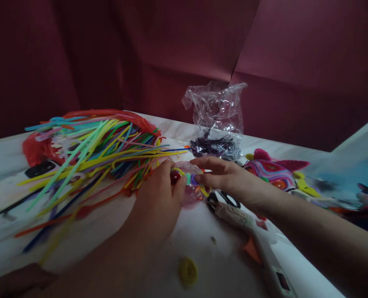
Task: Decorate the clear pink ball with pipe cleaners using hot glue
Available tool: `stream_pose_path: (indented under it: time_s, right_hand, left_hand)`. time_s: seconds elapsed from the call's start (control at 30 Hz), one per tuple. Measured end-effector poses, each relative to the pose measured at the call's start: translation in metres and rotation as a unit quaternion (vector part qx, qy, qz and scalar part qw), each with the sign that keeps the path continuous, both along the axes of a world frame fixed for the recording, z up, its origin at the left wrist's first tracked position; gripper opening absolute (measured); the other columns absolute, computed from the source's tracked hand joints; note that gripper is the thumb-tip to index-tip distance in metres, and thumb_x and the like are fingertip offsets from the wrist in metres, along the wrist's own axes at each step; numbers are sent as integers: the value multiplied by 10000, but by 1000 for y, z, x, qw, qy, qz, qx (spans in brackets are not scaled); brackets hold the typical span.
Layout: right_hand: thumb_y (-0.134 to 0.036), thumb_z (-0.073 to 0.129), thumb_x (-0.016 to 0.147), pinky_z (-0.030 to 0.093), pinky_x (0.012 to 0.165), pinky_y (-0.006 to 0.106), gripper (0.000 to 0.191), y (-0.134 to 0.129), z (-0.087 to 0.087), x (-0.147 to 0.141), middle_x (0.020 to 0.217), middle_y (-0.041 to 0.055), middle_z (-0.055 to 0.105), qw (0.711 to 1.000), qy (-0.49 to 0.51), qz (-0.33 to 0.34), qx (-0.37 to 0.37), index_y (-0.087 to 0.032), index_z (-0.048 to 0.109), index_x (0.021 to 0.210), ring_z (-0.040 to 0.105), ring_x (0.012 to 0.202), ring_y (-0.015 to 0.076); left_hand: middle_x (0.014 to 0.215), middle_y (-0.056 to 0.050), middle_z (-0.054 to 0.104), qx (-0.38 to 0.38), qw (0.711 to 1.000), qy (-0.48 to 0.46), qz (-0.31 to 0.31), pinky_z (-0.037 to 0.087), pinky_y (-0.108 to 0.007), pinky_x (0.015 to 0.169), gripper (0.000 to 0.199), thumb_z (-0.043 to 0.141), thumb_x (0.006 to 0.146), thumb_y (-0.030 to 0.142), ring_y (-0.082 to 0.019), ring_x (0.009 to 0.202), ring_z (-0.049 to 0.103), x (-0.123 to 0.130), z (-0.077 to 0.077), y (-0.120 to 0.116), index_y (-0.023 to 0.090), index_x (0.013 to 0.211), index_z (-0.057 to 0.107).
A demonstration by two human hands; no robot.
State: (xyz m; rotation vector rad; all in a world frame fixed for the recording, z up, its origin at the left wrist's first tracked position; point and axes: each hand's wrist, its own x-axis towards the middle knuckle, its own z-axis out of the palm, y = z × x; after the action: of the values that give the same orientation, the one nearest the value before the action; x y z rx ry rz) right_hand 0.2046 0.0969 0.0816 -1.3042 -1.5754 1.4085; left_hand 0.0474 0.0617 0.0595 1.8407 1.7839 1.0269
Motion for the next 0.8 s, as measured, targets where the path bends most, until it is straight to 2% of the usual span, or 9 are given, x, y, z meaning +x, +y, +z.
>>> stream_pose_path:
  time_s: [0.1,0.17,0.2,0.3,0.4,0.53,0.67,0.8]
  right_hand:
    - [-173,678,737,485,699,240,438,-1,-1,1,1158,55,604,1000,-1,-6,6,-202,516,1143,596,841,134]
    - [-186,702,730,479,680,236,465,-1,0,2,1195,67,583,1000,-6,0,7,-201,501,1149,586,830,130]
    - [-197,712,729,479,683,239,471,-1,0,2,1205,72,577,1000,-8,5,6,-200,499,1150,582,827,129]
    - [-231,738,710,475,686,252,489,0,1,3,1193,74,578,1000,-14,9,8,-201,500,1136,576,819,136]
    - [-272,768,669,465,679,254,521,1,1,4,1159,73,586,999,-38,10,18,-193,517,1119,572,832,148]
    - [-360,783,643,458,678,248,582,6,4,5,1085,67,599,995,-84,45,23,-177,517,1127,561,791,133]
    - [-380,809,605,449,580,222,563,16,14,5,1034,41,596,989,-132,71,7,-194,530,1058,547,686,103]
    - [-383,814,605,474,591,209,532,29,26,5,1023,33,610,979,-178,99,-24,-208,550,1032,578,773,129]
  left_hand:
    - [1340,-114,544,31,999,2,-20,349,-446,1072,366,480,881,267,-263,1264,478,-2,-6,-1,199,1237,531]
    - [1400,-129,467,58,998,9,-6,293,-443,1110,400,520,862,285,-269,1324,397,-5,-8,-1,185,1249,522]
    - [1376,-147,470,68,997,13,15,304,-449,1100,423,549,843,295,-282,1309,404,-5,-8,0,161,1243,520]
    - [1153,-139,565,78,995,19,65,406,-441,996,393,621,781,308,-286,1143,518,-6,-6,0,123,1123,563]
    - [982,-70,588,71,996,16,43,460,-390,887,190,605,780,276,-236,969,584,-5,-1,-1,168,938,602]
    - [954,-53,589,49,999,7,24,457,-360,831,121,578,784,228,-210,904,590,-6,3,-2,180,893,600]
    - [959,-64,615,16,999,-15,25,470,-332,706,131,572,779,255,-208,829,606,-9,2,2,193,892,598]
    - [975,-76,638,-4,999,-42,13,446,-274,551,133,567,773,264,-173,692,610,-11,3,6,204,887,603]
